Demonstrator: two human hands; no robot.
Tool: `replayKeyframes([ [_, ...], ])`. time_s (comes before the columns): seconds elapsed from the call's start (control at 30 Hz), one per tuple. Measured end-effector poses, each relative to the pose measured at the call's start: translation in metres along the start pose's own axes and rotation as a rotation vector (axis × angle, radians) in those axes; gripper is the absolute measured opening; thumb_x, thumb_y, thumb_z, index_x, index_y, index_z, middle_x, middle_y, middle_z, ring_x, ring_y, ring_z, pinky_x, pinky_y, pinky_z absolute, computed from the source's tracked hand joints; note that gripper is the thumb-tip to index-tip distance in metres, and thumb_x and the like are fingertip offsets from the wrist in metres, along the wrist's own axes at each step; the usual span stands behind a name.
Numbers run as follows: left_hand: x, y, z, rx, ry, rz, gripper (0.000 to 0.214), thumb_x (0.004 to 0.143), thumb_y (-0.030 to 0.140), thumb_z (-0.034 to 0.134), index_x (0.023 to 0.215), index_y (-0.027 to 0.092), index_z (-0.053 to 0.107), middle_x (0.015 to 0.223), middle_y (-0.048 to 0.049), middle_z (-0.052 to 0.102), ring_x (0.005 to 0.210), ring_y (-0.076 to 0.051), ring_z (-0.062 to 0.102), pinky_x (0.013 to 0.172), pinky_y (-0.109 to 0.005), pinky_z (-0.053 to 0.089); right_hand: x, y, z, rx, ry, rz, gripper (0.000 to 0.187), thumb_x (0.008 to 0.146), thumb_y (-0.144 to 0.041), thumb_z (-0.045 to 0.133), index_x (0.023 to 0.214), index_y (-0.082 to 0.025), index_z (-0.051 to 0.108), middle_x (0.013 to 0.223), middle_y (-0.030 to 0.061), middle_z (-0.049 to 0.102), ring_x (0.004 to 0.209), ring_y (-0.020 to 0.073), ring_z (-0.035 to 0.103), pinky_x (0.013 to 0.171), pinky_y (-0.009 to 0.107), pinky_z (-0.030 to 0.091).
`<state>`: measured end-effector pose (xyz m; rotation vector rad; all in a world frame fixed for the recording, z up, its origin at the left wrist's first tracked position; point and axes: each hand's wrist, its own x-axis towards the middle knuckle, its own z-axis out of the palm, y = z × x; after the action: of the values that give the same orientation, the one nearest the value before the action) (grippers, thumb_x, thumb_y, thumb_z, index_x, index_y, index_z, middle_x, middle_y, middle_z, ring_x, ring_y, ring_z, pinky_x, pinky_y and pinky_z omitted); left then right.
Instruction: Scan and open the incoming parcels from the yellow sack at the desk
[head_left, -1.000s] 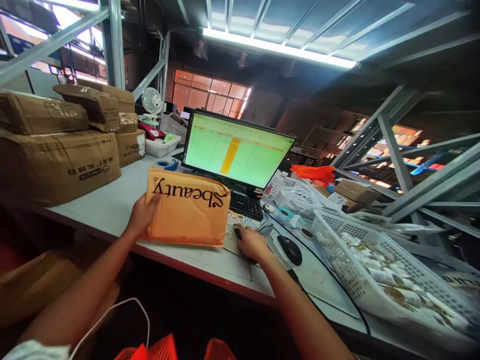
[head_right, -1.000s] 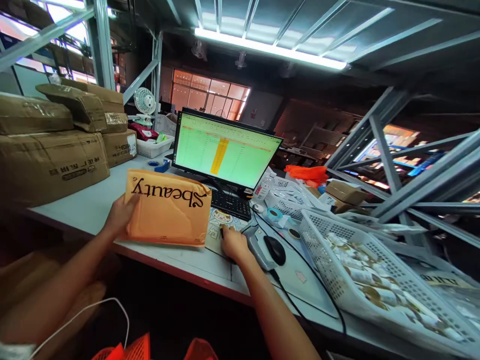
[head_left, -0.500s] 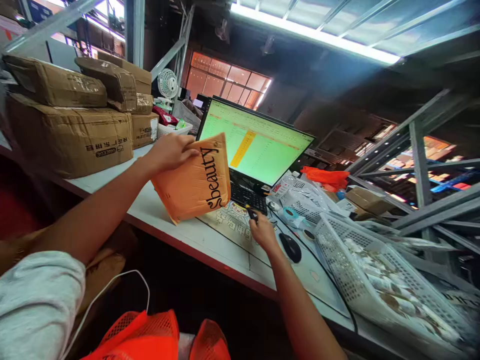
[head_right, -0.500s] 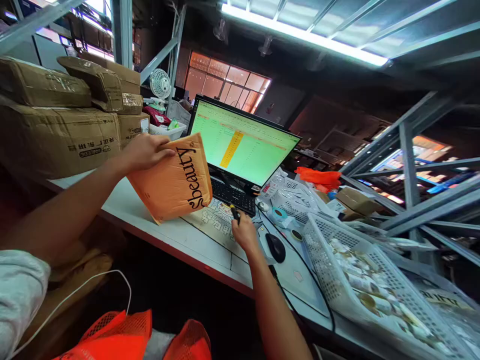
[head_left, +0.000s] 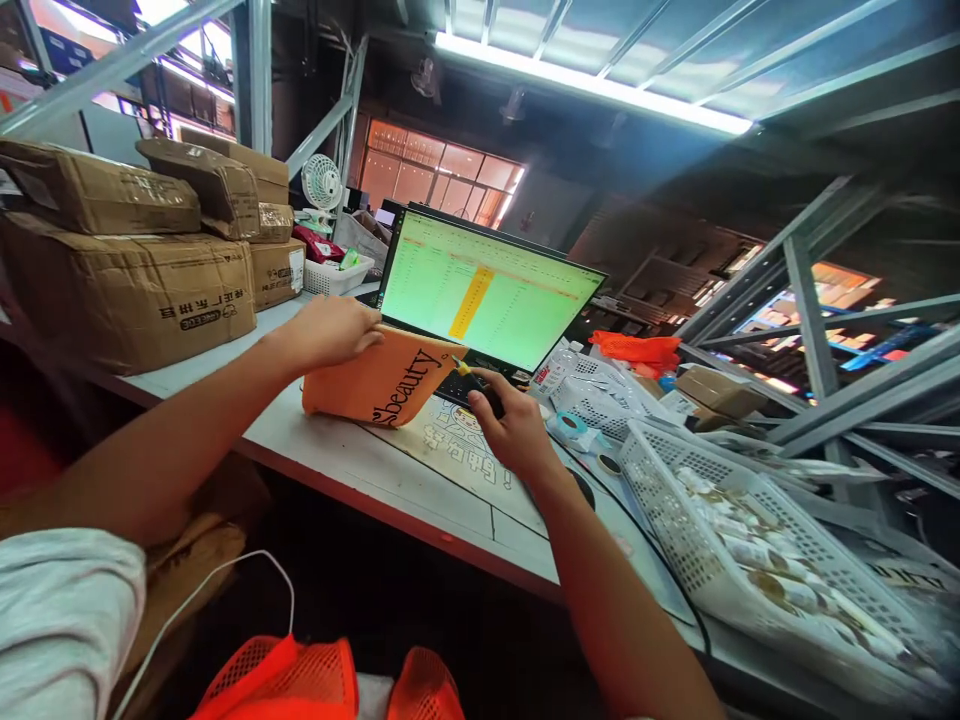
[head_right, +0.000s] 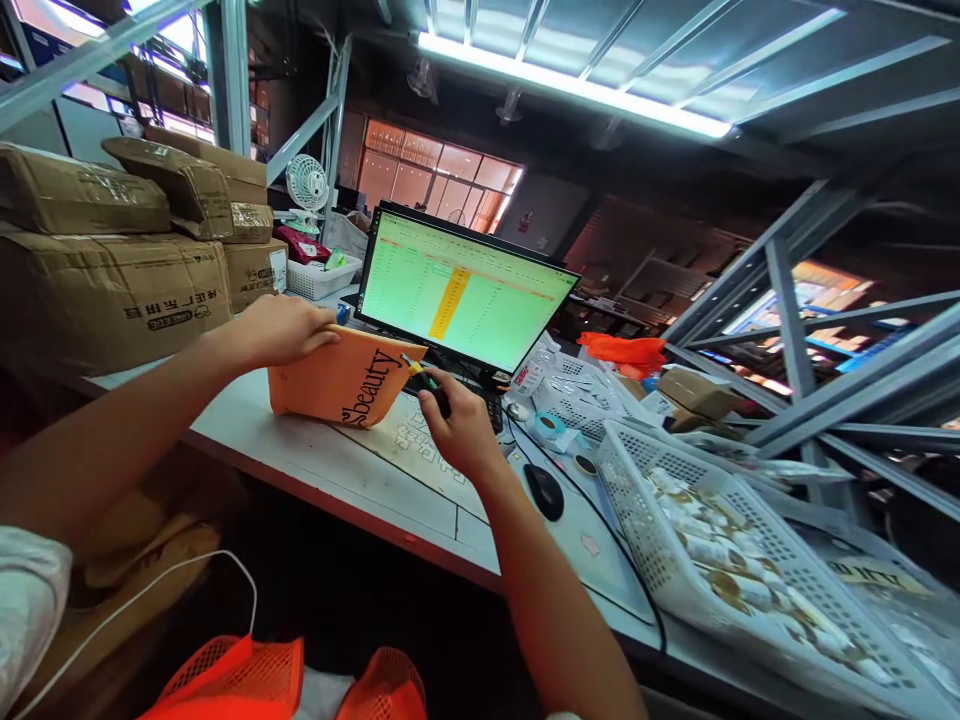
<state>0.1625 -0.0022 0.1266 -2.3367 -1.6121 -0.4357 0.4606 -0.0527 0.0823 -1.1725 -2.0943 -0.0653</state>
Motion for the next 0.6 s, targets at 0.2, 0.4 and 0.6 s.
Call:
replayKeyframes([
  [0.2, -0.018, -0.054, 0.006, -0.076, 0.022, -0.123, 0.039, 0.098, 0.051, 0.049, 0.107, 0.021, 0.073, 0.101, -0.0124, 0.073, 0.098, -0.032, 0.068, 0.086, -0.039, 0.048, 0.009, 0.002, 0.015, -0.017, -0.034, -0.042, 0.049, 0.098, -0.044, 0.049, 0.133, -0.015, 0.068, 0.120, 0.0170, 0.074, 0.107, 0.0292, 0.070, 0.091, 0.042, 0.053],
  [0.4, -0.026, -0.096, 0.021, -0.220, 0.186, -0.179, 0.036, 0.090, 0.031, 0.049, 0.113, 0.017, 0.071, 0.112, -0.0125, 0.074, 0.104, -0.029, 0.068, 0.088, -0.035, 0.050, 0.023, -0.016, 0.016, -0.066, -0.037, -0.084, 0.049, 0.099, -0.043, 0.048, 0.138, -0.018, 0.066, 0.122, 0.0159, 0.073, 0.106, 0.0300, 0.070, 0.090, 0.044, 0.053],
  [0.6, -0.028, -0.065, 0.029, -0.616, 0.371, -0.070, 0.032, 0.086, 0.043, 0.064, 0.099, 0.017, 0.077, 0.096, -0.0080, 0.077, 0.086, -0.023, 0.069, 0.076, -0.030, 0.051, 0.028, -0.037, 0.013, -0.200, -0.103, -0.112, 0.051, 0.100, -0.044, 0.047, 0.142, -0.019, 0.064, 0.106, 0.0129, 0.073, 0.087, 0.0257, 0.068, 0.073, 0.035, 0.048],
])
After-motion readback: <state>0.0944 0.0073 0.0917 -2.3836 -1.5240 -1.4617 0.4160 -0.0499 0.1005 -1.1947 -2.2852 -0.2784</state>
